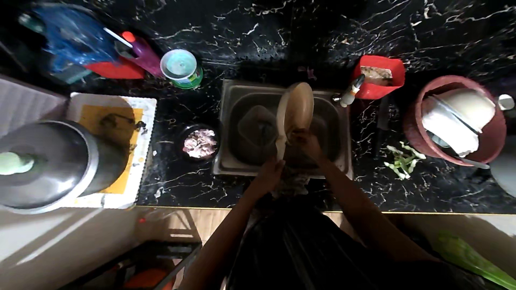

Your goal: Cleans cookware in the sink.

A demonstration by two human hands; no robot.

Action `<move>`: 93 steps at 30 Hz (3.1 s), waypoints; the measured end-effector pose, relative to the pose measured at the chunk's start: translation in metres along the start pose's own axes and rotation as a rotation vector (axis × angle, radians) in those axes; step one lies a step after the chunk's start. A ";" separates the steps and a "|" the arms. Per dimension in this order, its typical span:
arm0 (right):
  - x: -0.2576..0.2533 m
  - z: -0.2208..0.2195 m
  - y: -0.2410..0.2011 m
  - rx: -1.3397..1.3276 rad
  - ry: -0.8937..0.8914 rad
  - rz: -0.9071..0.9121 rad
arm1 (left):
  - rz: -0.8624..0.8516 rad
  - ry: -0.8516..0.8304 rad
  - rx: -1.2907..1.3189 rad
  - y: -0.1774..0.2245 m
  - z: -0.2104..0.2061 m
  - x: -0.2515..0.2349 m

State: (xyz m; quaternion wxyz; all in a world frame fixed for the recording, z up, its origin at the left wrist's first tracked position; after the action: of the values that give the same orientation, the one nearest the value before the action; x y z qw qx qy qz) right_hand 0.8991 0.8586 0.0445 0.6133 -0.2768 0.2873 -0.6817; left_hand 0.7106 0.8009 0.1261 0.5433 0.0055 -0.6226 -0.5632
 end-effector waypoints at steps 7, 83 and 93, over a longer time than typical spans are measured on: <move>-0.044 0.056 -0.012 -0.177 0.322 -0.353 | 0.035 -0.136 -0.006 -0.003 -0.035 0.004; -0.059 0.053 0.062 -0.606 0.138 -0.644 | 0.141 -0.081 0.570 -0.027 -0.033 -0.063; -0.064 0.069 0.041 0.431 -0.247 -0.349 | 0.187 -0.071 0.446 -0.020 -0.018 -0.084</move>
State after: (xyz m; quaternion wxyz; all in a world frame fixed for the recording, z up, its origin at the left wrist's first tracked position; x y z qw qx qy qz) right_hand 0.9831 0.9156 0.0598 0.5620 -0.2664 0.0073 -0.7830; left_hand 0.7449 0.8330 0.0520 0.5562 0.0476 -0.7480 -0.3591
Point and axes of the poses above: each hand's wrist, its own x-axis away from the middle knuckle, its own z-axis out of the back of the hand, y = z × x, the point moved 8 cm from there along -x, towards the middle knuckle, and after that the axes turned 14 degrees about x, right-handed, at the moved point
